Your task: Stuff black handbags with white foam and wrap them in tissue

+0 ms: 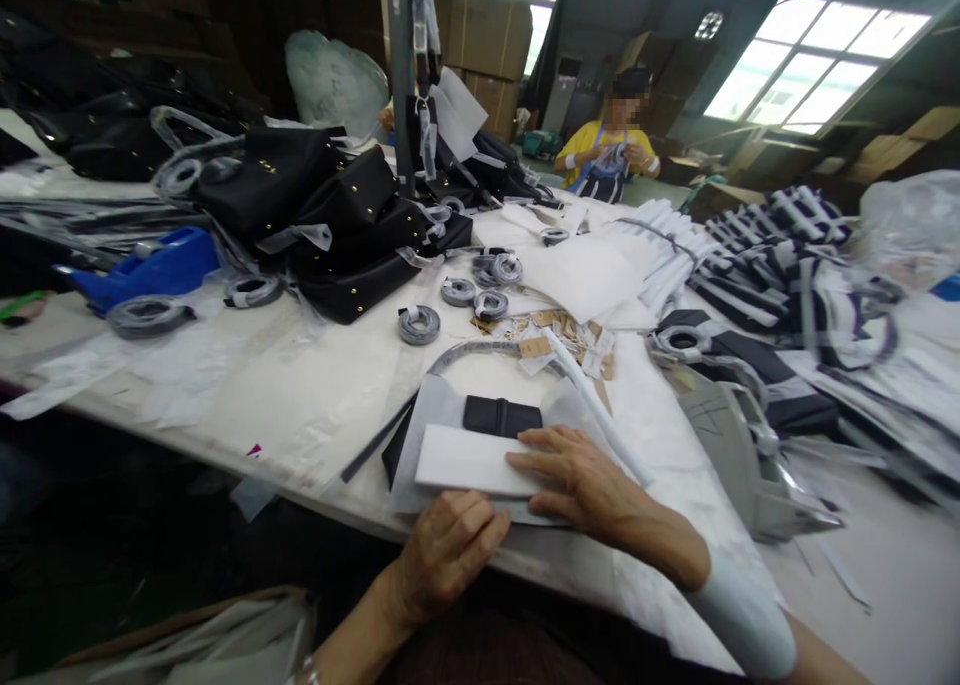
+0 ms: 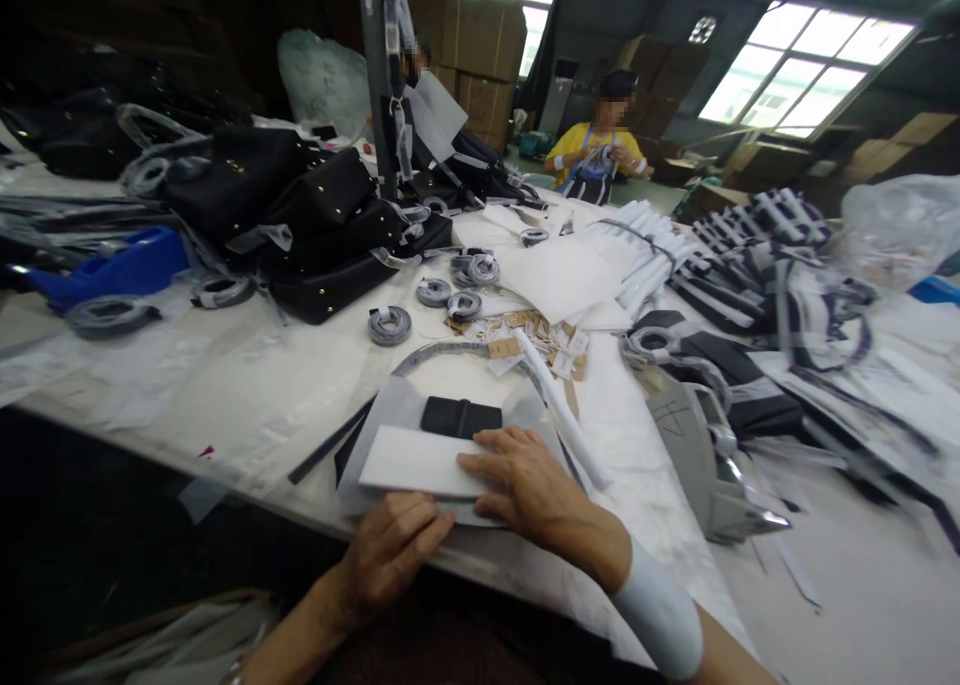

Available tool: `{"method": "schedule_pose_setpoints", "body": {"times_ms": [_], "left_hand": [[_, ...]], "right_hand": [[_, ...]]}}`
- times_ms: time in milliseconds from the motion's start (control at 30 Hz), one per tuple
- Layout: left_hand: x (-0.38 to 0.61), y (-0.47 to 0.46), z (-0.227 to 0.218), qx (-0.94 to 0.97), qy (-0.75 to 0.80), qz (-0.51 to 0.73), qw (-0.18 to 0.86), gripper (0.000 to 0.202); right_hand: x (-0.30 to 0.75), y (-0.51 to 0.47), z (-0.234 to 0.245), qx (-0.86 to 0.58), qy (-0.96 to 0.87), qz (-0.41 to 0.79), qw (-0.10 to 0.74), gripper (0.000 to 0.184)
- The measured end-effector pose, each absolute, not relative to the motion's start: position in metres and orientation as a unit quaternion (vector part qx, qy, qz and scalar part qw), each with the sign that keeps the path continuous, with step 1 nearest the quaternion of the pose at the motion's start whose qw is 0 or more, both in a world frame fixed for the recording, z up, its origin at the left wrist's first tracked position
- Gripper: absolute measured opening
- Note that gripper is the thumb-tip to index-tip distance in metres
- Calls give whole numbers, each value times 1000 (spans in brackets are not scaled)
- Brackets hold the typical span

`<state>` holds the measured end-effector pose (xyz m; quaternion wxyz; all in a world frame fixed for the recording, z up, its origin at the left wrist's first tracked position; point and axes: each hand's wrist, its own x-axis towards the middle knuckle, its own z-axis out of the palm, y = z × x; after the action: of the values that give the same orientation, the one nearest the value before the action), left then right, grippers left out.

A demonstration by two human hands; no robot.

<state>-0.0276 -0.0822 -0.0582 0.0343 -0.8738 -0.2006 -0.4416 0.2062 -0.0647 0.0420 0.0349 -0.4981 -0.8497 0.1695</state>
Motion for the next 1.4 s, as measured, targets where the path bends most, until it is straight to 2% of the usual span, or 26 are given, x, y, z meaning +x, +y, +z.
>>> {"method": "schedule_pose_setpoints", "body": {"times_ms": [133,233,367,600,800,933,1067,1167,1267,1400], "left_hand": [[-28,-86,-36,-866,-244,-431,73,33],[-24,-80,-23,-886,-303,-339,90,37],[-19,-72,-24,-906,-317,-259,110,41],[-20,-71,-29,-911,-328,-240,72,40],[-23,-71,-39,-906,-304,-283,77,39],[-22,-75,-48,-903,-299,-296,86,41],[-14,-77,-46,-904,-308,-281,92,42],[-9,-75,-46,-911,-296,-262,115,41],[-10,-71,-50,-912,-279,-268,138,45],[-17,-65,-56,-914,-262,-272,146,50]], "right_hand": [[199,-74,40,-505,-851,134,60,47],[196,-78,40,-506,-848,139,67,45],[196,-81,40,-490,-853,160,83,51],[197,-86,28,-483,-855,126,137,46],[203,-94,3,-432,-884,85,160,55],[196,-105,-16,-431,-884,29,181,43],[187,-115,-25,-452,-873,-1,183,43],[184,-116,-21,-475,-860,26,184,44],[190,-110,-6,-485,-844,109,200,46],[223,-93,22,-538,-754,195,322,22]]}}
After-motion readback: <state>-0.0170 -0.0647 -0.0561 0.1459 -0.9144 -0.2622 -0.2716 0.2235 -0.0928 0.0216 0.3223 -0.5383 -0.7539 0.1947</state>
